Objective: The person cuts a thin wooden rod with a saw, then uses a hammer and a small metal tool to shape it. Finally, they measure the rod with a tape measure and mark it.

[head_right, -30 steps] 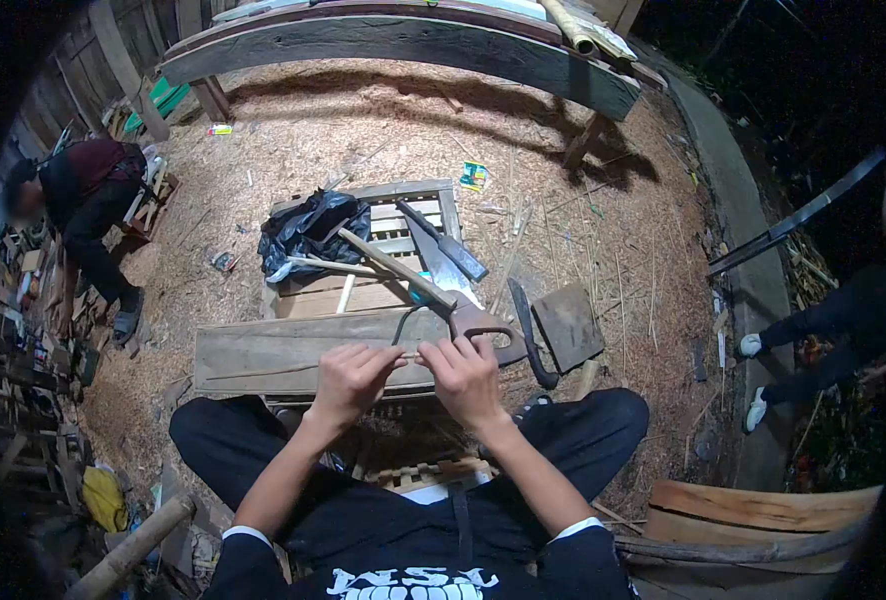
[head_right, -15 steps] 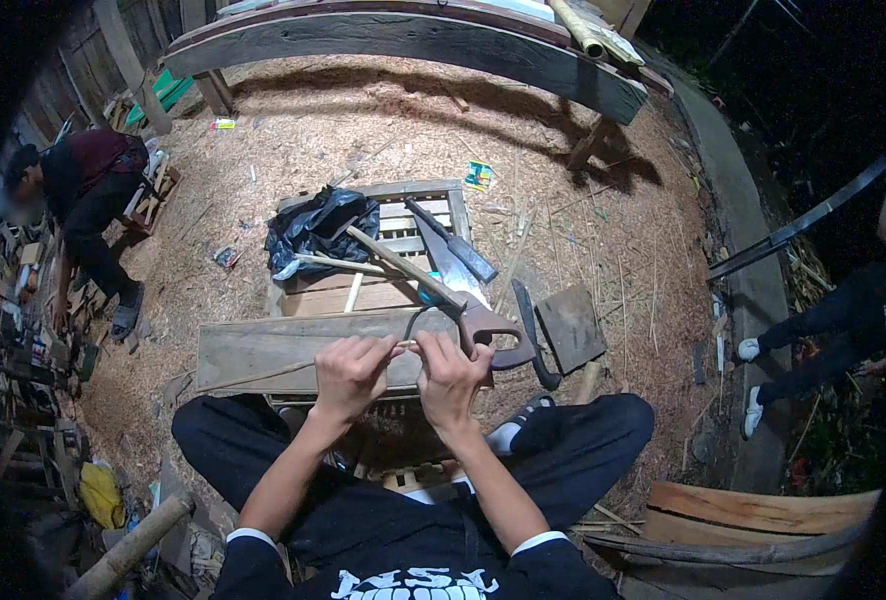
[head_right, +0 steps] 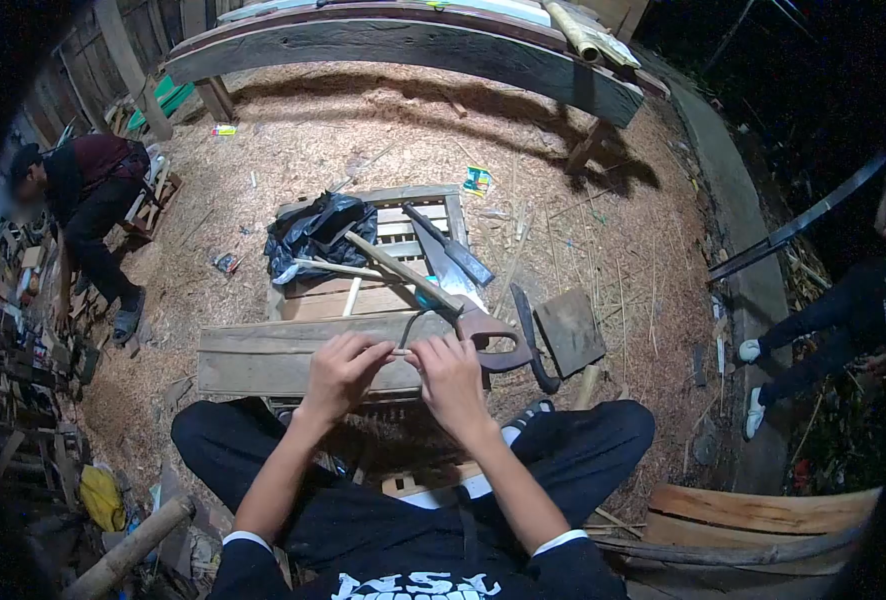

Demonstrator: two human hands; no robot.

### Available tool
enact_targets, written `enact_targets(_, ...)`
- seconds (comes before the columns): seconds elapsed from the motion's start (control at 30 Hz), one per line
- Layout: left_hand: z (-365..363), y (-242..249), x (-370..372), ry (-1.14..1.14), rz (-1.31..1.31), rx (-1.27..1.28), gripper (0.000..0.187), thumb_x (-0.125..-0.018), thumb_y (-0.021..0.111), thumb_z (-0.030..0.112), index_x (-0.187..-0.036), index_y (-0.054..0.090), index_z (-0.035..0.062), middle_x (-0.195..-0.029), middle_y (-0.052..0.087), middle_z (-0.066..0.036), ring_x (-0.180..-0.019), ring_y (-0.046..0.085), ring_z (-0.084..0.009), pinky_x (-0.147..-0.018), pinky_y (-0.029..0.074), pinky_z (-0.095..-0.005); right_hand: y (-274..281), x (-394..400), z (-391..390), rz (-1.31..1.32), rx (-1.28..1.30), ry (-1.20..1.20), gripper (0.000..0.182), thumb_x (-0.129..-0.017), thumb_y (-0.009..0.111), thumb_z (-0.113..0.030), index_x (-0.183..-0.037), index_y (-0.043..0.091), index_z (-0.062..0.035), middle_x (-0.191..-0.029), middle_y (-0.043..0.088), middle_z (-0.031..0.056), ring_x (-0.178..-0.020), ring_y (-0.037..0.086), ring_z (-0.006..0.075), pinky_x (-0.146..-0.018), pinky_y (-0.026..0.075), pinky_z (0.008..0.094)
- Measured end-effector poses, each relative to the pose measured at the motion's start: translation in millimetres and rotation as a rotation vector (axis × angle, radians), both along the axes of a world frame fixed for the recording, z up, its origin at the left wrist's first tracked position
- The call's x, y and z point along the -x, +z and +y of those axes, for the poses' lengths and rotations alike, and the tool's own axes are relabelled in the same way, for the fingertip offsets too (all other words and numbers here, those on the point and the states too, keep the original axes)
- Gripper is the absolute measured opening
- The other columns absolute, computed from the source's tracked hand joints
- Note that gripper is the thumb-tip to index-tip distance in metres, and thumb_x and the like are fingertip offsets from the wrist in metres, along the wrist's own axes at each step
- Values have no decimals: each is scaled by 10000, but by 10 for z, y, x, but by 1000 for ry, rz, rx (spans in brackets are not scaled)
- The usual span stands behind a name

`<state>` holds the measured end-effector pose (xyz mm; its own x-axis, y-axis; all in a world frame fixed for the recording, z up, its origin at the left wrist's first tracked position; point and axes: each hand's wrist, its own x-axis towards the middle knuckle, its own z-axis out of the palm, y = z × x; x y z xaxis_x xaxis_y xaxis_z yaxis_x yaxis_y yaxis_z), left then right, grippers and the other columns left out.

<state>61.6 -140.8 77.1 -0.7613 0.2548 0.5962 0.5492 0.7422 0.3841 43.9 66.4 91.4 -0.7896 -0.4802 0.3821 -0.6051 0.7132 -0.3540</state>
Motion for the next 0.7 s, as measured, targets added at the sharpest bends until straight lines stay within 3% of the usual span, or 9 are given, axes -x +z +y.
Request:
enact_targets(0.1,14,-33,-15,-38,-99,-46,201,-918,750,215,-1091,745,114,-881,662,-60,-761,678,-262,-626,509,-428,54,61,29,211,-48,94,203,-907,727,-169,-1081,682,-76,-966,669,64,-907,611,250,-812,433,422)
enact_targets(0.33,-88,45,-13,-138,-274,-44,205,-952,728,244,-1094,738,97,-868,654,-95,-736,686,-312,-618,519,-441,-104,84,104,265,-228,198,223,-902,669,-179,-1102,672,-82,-862,594,43,-865,605,215,-766,441,389)
enact_targets(0.43,-94,-6,-45,-154,-300,-73,202,-950,729,254,-1081,734,101,-851,653,-95,-728,683,-306,-613,514,-445,-163,109,133,296,-191,204,196,-904,663,-170,-1087,671,-98,-850,592,32,-837,593,208,-754,423,394)
enact_targets(0.63,149,-55,-22,82,-110,65,213,-894,776,186,-1075,731,83,-821,666,-91,-715,681,-298,-603,517,-416,-218,148,-32,275,-108,-34,160,-936,656,-187,-1085,678,-134,-807,588,7,-753,589,193,-790,374,408)
enact_targets(0.7,219,-108,19,205,-70,-73,209,-895,774,190,-1075,738,90,-818,672,-70,-714,684,-282,-595,514,-403,-297,64,-219,204,9,-99,165,-940,676,-191,-1091,689,-127,-804,602,10,-722,584,197,-800,344,416)
